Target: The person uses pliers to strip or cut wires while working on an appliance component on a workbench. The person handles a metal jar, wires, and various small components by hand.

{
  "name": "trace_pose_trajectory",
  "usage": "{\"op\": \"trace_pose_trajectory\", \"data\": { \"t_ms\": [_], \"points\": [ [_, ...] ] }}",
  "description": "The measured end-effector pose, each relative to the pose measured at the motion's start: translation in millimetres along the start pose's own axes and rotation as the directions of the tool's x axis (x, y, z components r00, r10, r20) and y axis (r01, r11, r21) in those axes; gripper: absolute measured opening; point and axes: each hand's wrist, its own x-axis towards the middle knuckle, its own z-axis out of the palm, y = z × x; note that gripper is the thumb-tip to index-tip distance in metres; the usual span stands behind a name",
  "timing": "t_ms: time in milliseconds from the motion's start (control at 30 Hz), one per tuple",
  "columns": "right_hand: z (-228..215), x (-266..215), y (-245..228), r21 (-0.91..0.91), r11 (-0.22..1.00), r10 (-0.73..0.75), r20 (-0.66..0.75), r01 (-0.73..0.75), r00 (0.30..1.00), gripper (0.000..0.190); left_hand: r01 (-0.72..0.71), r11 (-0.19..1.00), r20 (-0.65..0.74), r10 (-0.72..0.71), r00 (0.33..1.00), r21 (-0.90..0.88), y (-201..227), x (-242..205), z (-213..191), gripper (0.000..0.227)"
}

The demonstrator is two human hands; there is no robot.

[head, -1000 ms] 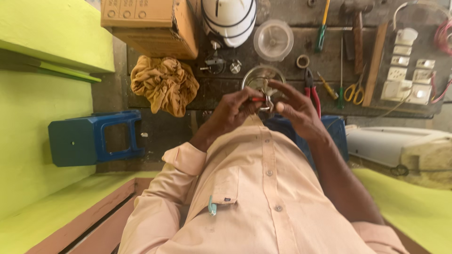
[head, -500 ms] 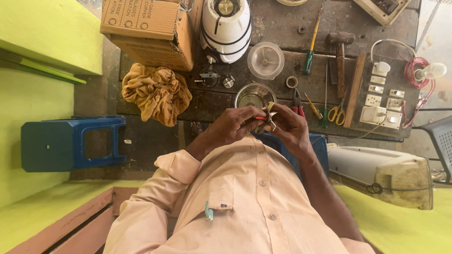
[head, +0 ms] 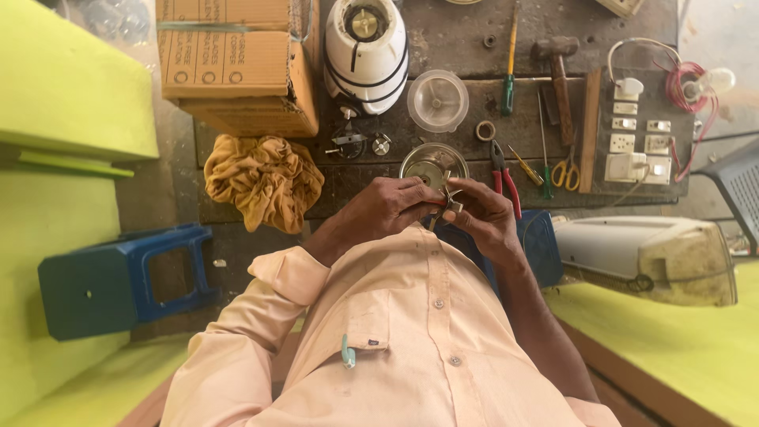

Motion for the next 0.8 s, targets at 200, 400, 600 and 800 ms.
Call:
{"op": "trace_pose_trajectory", "data": {
  "t_ms": [200, 400, 600, 800],
  "points": [
    [19.6, -4.9, 7.0, -0.033, 0.999, -0.015, -0.066, 0.013, 0.998, 0.041, -0.062, 0.998, 0.101, 0.062, 0.993, -0.004, -6.7, -5.4, -21.7, 0.02],
    [38.3, -6.0, 14.9, -0.027, 0.999, -0.031, -0.102, 0.028, 0.994, 0.041, -0.135, 0.991, 0.161, 0.134, 0.978, -0.005, -10.3, -11.6, -42.6, 0.019],
    [65.7, -7.6, 23.8, 0.027, 0.998, 0.056, -0.228, -0.051, 0.972, 0.041, -0.15, 0.989, 0.169, 0.15, 0.974, -0.017, -9.3, -25.4, -58.4, 0.017],
    [89.1, 7.5, 20.7, 0.218, 0.944, 0.297, -0.242, -0.247, 0.924, 0.039, -0.335, 0.939, 0.179, 0.317, 0.931, 0.079, -10.2, -35.3, -76.2, 0.018]
  ]
}}
